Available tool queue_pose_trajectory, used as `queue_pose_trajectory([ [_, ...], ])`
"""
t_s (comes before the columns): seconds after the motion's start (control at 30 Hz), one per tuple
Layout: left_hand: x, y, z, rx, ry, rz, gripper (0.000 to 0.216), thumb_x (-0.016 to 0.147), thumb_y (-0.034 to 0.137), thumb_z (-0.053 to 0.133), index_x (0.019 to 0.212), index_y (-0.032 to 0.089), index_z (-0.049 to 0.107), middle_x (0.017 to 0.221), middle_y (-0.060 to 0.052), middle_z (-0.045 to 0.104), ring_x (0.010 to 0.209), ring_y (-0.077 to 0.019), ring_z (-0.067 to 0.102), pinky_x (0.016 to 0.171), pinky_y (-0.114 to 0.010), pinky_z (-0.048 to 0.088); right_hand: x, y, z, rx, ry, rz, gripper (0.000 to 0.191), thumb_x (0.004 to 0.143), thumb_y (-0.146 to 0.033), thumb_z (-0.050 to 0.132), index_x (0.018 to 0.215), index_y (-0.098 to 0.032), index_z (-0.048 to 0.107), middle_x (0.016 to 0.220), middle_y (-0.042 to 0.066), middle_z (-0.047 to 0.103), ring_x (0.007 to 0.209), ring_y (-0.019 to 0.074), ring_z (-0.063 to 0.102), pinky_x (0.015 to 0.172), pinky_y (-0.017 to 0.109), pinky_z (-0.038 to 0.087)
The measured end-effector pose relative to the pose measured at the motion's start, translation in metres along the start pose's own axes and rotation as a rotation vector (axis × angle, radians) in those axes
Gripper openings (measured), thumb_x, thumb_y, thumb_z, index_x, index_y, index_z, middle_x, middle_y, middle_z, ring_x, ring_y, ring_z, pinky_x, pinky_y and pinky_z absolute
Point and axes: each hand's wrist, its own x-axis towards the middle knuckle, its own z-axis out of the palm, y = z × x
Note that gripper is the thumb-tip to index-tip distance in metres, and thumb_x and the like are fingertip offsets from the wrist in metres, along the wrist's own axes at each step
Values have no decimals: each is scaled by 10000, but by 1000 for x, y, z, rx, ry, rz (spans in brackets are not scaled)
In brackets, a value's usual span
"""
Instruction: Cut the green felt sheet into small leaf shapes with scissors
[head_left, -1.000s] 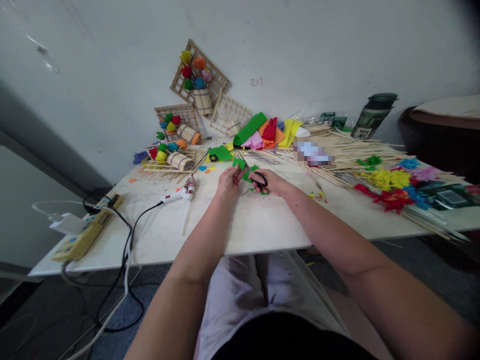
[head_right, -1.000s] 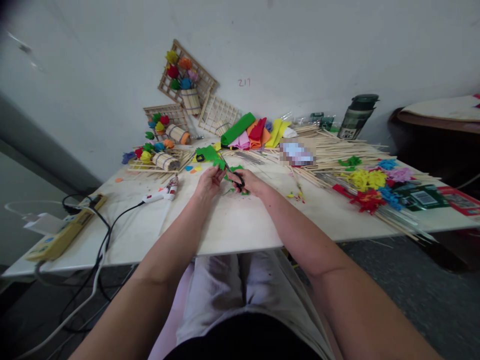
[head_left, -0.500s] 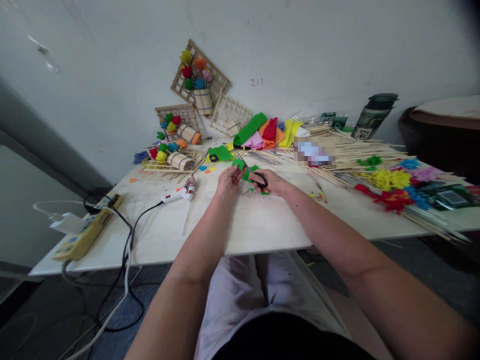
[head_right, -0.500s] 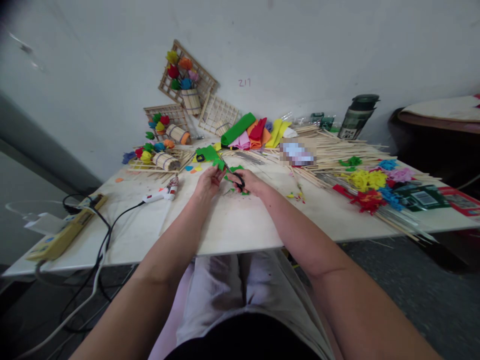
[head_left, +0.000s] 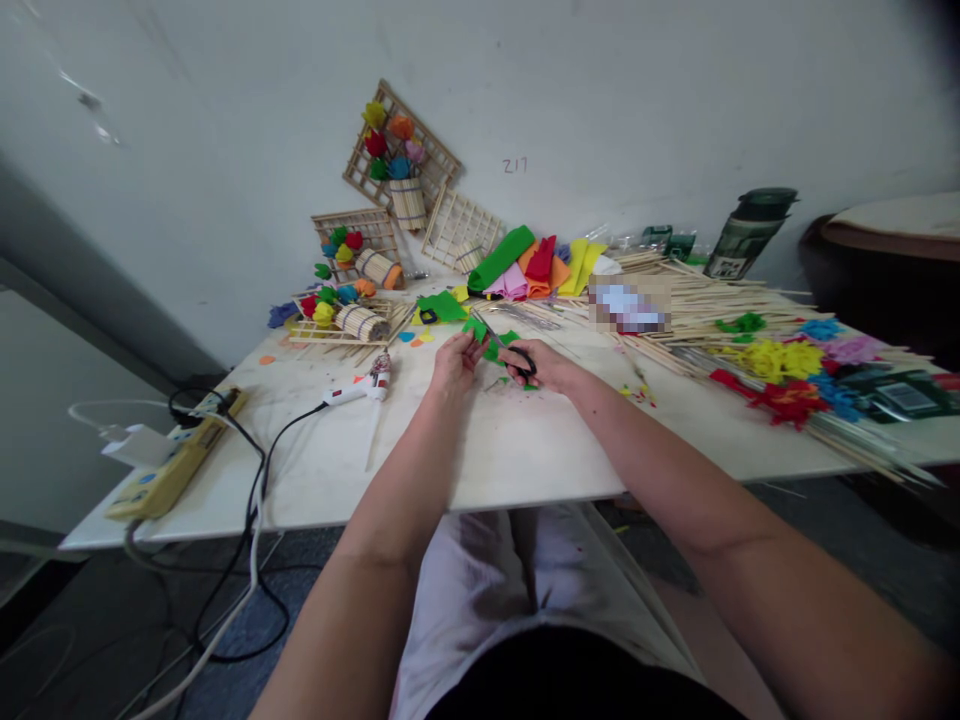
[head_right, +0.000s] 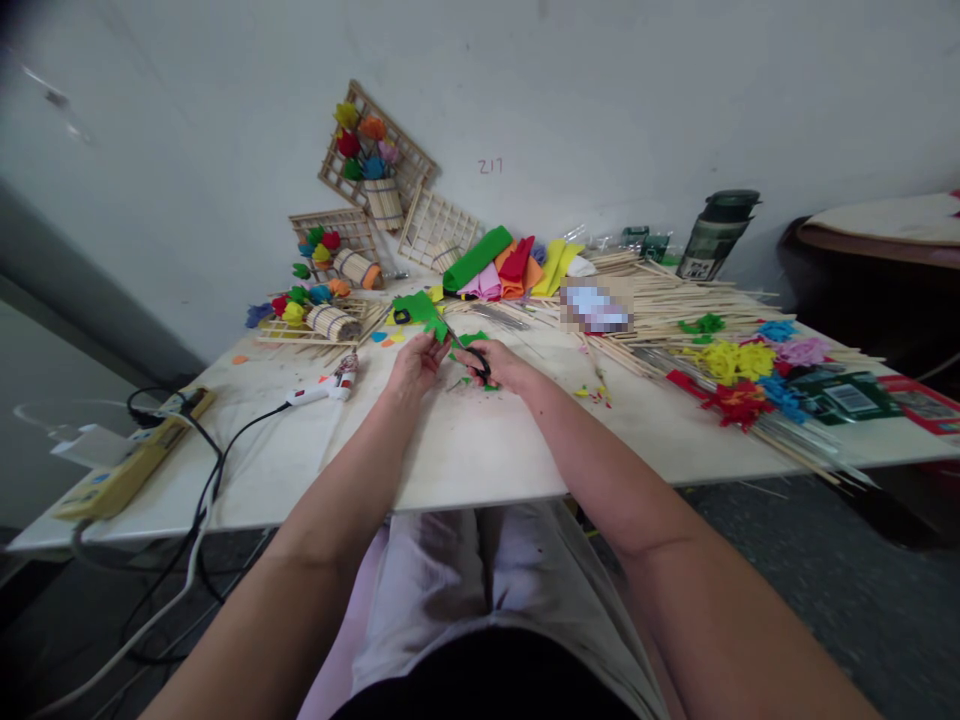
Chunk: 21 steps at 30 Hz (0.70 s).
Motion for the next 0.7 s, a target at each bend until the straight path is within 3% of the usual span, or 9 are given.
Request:
queue_pose_trajectory([
  [0.17, 1, 0, -1, 12, 7, 4, 174, 764, 40, 636, 644, 152, 581, 674, -20, 698, 745, -151, 716, 888, -312, 529, -1, -2, 1, -2, 17, 32, 193, 790, -222, 651, 680, -170, 502, 463, -60, 511, 308, 51, 415, 272, 164, 182],
  [0.33, 2, 0, -3, 27, 12, 11, 146, 760, 55, 640, 681, 162, 579, 694, -20, 707, 879, -181, 723, 929, -338, 520, -6, -9, 5, -15, 28, 41, 198, 767, -206, 647, 655, -169, 487, 447, -55, 497, 309, 50, 403, 280, 165, 186],
  [0.7, 3, 0, -4, 14, -3, 22, 161, 769, 57, 642, 665, 156, 569, 660, 0, 688, 690, -129, 704, 859, -294, 543, -7, -9, 4, 13, 38, 51, 199, 736, -248, 655, 649, -173, 493, 467, -49, 505, 329, 47, 405, 307, 160, 216],
])
